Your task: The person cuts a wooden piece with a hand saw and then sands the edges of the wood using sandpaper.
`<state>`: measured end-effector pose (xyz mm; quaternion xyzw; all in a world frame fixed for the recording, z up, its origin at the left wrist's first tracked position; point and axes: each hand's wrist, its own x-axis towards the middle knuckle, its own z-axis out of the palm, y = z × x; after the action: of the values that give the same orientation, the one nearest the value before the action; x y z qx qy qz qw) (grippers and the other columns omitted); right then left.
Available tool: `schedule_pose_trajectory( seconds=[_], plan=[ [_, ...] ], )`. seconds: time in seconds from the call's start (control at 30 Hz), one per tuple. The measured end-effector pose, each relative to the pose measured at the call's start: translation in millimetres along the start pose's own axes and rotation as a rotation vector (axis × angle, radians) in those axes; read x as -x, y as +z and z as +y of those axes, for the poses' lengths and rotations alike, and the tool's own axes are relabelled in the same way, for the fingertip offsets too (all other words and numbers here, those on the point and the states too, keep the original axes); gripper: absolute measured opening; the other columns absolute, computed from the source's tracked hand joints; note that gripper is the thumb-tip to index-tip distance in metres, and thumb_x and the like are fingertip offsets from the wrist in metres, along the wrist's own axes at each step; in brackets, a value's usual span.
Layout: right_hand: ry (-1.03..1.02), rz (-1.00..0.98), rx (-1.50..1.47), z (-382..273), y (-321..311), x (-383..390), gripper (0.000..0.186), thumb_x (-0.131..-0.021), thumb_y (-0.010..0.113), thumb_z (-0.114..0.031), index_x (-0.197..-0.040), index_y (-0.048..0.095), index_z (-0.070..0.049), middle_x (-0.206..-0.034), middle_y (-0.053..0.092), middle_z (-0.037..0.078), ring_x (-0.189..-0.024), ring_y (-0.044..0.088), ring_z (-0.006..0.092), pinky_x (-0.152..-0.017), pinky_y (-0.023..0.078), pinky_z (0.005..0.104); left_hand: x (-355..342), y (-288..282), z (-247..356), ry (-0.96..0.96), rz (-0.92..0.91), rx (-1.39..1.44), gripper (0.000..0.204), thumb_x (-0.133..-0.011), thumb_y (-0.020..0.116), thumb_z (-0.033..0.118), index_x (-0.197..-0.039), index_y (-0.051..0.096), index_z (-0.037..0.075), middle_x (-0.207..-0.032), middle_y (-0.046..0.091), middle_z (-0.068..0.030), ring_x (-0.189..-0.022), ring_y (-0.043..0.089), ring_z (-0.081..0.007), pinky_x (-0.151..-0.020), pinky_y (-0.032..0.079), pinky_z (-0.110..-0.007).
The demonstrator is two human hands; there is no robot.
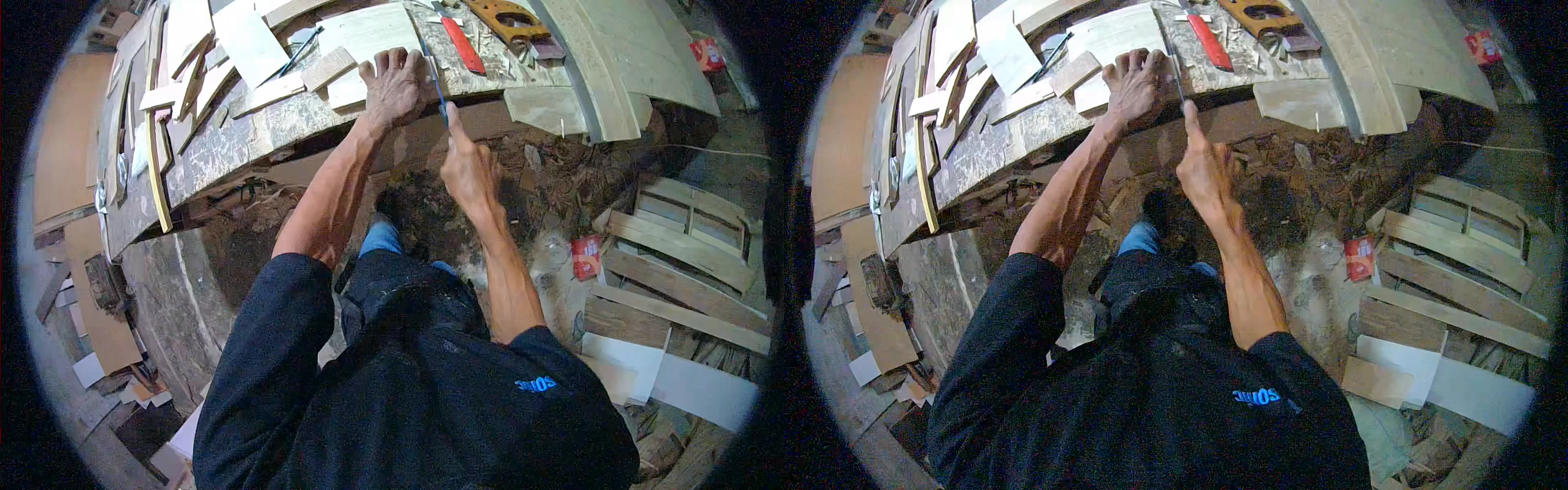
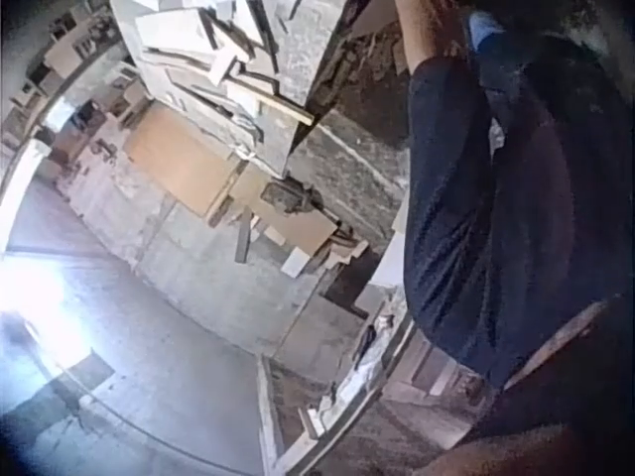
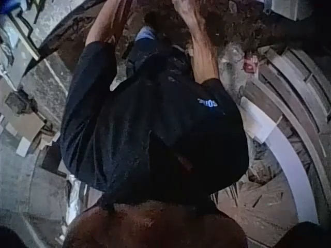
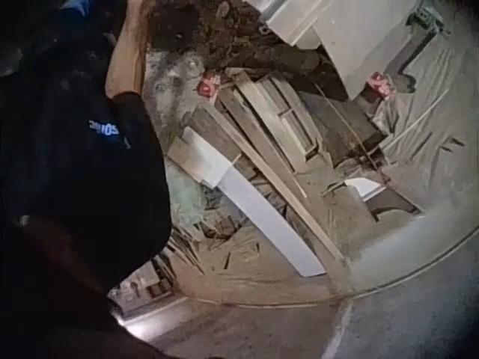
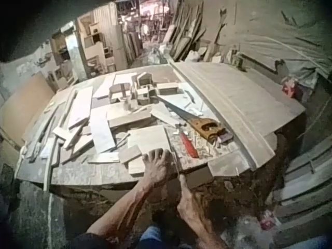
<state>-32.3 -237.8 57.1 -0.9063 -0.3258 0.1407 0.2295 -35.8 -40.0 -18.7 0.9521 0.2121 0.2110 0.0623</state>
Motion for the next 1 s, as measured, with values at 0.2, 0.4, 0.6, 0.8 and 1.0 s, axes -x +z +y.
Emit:
schedule_pose_trajectory(
  seconds=[0.2, 0.4, 0.6, 0.8, 1.0],
  plan=[
    [-0.063, 0.093, 0.018, 1, 16, -18, 0.06, -0.092, 0.052, -0.015, -0.148, 0.033, -0.026, -0.067, 0.062, 0.026, -0.064, 0.063, 0.0433, -0.057, 0.046, 0.0542, 0, 4, -9, -0.002, 0.015, -0.067, 0.06, -0.074, 0.062, 0.026, -0.131, 0.044, 0.024, -0.123, 0.044, -0.0074, -0.114, 0.039, -0.031, -0.089, 0.028, -0.054],
    [-0.09, 0.157, 0.023, 6, 16, -30, 0.063, -0.091, 0.055, -0.013, -0.149, 0.033, -0.025, -0.06, 0.059, 0.024, -0.055, 0.061, 0.0412, -0.051, 0.044, 0.0505, -4, -5, 8, 0.021, 0.032, 0.061, 0.042, -0.084, 0.056, 0.028, -0.124, 0.049, 0.017, -0.122, 0.045, -0.0111, -0.118, 0.038, -0.0318, -0.093, 0.023, -0.06],
    [-0.137, 0.193, -0.102, 14, 37, 4, 0.062, -0.091, 0.055, -0.011, -0.148, 0.034, -0.019, -0.057, 0.055, 0.024, -0.049, 0.058, 0.0366, -0.047, 0.041, 0.0482, 1, 6, -12, 0.028, 0.065, 0.008, 0.046, -0.08, 0.06, 0.028, -0.123, 0.049, 0.016, -0.121, 0.045, -0.0123, -0.118, 0.038, -0.0327, -0.093, 0.023, -0.06],
    [-0.094, 0.212, -0.004, 20, 49, -27, 0.062, -0.093, 0.051, -0.008, -0.15, 0.031, -0.021, -0.057, 0.056, 0.022, -0.05, 0.058, 0.0371, -0.049, 0.041, 0.0472, -5, -4, 2, 0.026, 0.03, -0.006, 0.044, -0.088, 0.056, 0.04, -0.127, 0.046, 0.021, -0.125, 0.045, -0.0099, -0.116, 0.039, -0.0322, -0.093, 0.025, -0.054],
    [-0.13, 0.204, -0.178, 23, 43, 11, 0.06, -0.093, 0.051, -0.006, -0.149, 0.033, -0.02, -0.06, 0.056, 0.023, -0.053, 0.06, 0.0377, -0.049, 0.041, 0.0477, -2, -3, -1, -0.004, 0.014, 0.012, 0.045, -0.088, 0.056, 0.04, -0.127, 0.046, 0.02, -0.124, 0.045, -0.0107, -0.118, 0.039, -0.0322, -0.092, 0.026, -0.056]
  ],
)
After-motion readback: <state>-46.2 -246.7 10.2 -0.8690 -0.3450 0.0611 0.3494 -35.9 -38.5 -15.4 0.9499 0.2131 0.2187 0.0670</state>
